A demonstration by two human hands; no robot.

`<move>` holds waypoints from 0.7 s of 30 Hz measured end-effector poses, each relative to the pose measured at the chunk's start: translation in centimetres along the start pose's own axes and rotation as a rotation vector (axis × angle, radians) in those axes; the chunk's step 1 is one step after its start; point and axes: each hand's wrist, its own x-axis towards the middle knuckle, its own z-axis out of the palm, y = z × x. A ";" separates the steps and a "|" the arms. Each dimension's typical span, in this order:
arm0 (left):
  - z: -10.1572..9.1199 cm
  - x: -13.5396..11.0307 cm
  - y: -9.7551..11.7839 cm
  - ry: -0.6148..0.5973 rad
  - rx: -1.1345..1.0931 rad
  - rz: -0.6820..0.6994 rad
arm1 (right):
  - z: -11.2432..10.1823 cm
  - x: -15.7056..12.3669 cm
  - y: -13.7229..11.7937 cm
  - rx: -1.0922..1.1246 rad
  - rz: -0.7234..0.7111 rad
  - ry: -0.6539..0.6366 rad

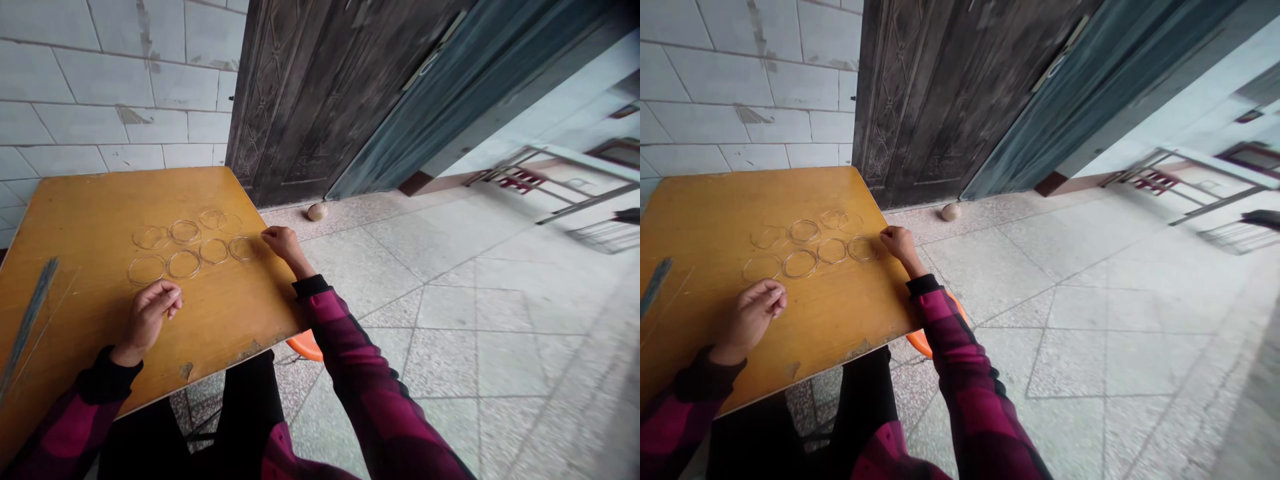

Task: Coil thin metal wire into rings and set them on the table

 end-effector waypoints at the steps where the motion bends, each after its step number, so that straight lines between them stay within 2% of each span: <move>1: -0.1 0.0 -0.1 0.002 0.001 0.003 | -0.3 -0.5 0.3 0.019 0.002 0.012; 5: -0.2 0.2 -0.3 0.018 0.069 0.041 | -0.8 -4.3 1.1 0.101 -0.026 0.031; 8: -0.5 0.4 0.3 0.004 0.230 0.077 | -0.2 -8.1 1.5 0.226 -0.087 0.049; 11: -1.9 0.1 1.6 -0.011 0.436 0.120 | 0.8 -11.9 1.3 0.315 -0.159 0.009; 14: -5.3 -1.2 3.2 0.055 0.670 0.207 | 1.7 -15.4 0.6 0.376 -0.215 -0.045; 16: -8.5 -2.3 4.2 0.187 0.845 0.224 | 2.1 -17.3 0.0 0.425 -0.222 -0.042; 18: -11.9 -3.2 5.0 0.320 1.082 0.169 | 2.5 -18.7 -0.4 0.456 -0.230 -0.054; 19: -13.4 -3.4 5.4 0.365 1.190 0.095 | 2.6 -19.2 -0.5 0.465 -0.235 -0.056; 21: -16.0 -3.5 5.8 0.426 1.274 -0.021 | 2.7 -19.8 -0.7 0.472 -0.241 -0.056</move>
